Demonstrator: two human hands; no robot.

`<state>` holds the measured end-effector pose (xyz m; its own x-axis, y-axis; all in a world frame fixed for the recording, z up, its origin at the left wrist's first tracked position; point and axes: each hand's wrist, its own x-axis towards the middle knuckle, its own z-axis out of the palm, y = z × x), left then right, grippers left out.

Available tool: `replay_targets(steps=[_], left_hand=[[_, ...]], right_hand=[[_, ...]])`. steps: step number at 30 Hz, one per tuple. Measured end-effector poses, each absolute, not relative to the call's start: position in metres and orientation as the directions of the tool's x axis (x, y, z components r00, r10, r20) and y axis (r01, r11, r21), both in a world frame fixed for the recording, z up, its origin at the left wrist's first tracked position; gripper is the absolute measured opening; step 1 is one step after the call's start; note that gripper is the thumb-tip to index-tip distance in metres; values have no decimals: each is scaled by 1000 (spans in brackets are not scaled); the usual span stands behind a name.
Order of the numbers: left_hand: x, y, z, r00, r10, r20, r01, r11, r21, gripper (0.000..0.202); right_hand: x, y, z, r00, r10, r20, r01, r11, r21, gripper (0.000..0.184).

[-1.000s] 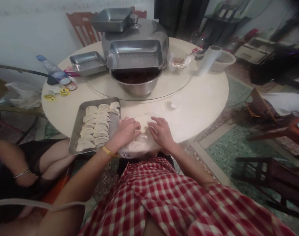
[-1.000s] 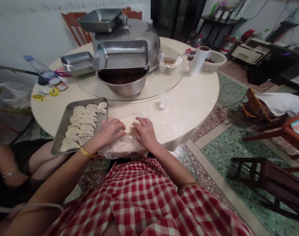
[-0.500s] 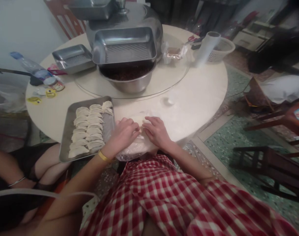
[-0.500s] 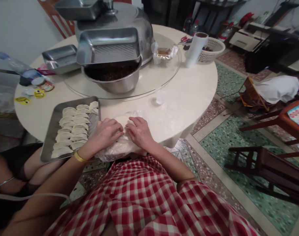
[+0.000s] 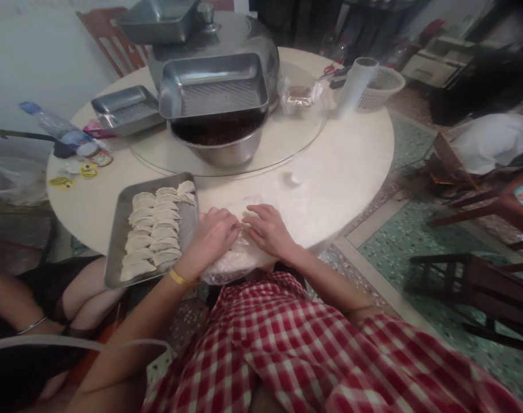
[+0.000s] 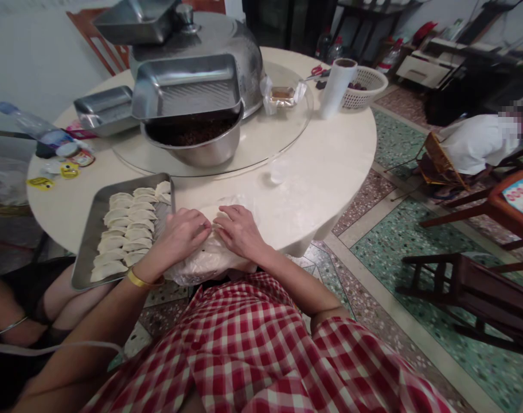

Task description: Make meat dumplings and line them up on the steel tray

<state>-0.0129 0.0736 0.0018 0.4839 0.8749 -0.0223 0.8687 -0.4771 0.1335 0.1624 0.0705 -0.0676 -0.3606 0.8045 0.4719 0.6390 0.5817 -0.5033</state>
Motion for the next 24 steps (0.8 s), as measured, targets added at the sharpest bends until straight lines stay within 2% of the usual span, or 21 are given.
replay_targets(steps=[4, 6, 7, 9, 10, 11, 12, 14, 17, 19, 22, 24], left_hand=[[-25, 88, 2, 401, 914, 57, 882, -402, 246, 22], [-31, 92, 3, 330, 935, 132, 840, -355, 410, 20], [-33, 91, 4, 264, 948, 179, 787, -319, 528, 20], [-34, 82, 6, 54, 970, 235, 557, -225, 800, 25], [-32, 75, 7, -94, 973, 211, 362, -164, 918, 27], [-28, 66, 8, -217, 966, 138, 122, -114, 986, 29], [-23, 57, 9, -279, 960, 26, -112, -60, 992, 30], [-12, 41, 11, -250, 942, -226, -469, 87, 879, 31], [3, 34, 14, -57, 853, -518, -682, 345, 644, 43], [7, 42, 16, 38, 820, -571, -741, 407, 535, 51], [6, 57, 17, 103, 868, -486, -820, 351, 452, 57], [4, 62, 17, 110, 898, -426, -841, 313, 441, 56]], right_hand=[[153, 96, -55, -455, 791, 408, 604, 612, -511, 19], [148, 112, -45, -465, 805, 368, 585, 591, -555, 16], [146, 120, -40, -453, 823, 344, 578, 564, -590, 15], [142, 137, -30, -423, 859, 289, 566, 499, -656, 12], [140, 145, -24, -413, 871, 267, 561, 474, -679, 12], [138, 152, -18, -410, 876, 254, 556, 460, -692, 12], [136, 158, -12, -412, 876, 251, 553, 460, -695, 12], [133, 167, 0, -428, 863, 268, 551, 484, -680, 13], [129, 167, 18, -438, 847, 300, 560, 519, -646, 13], [129, 157, 23, -439, 824, 358, 574, 564, -594, 14], [131, 129, 19, -489, 715, 499, 564, 696, -445, 16], [134, 107, 9, -535, 632, 561, 548, 765, -339, 20]])
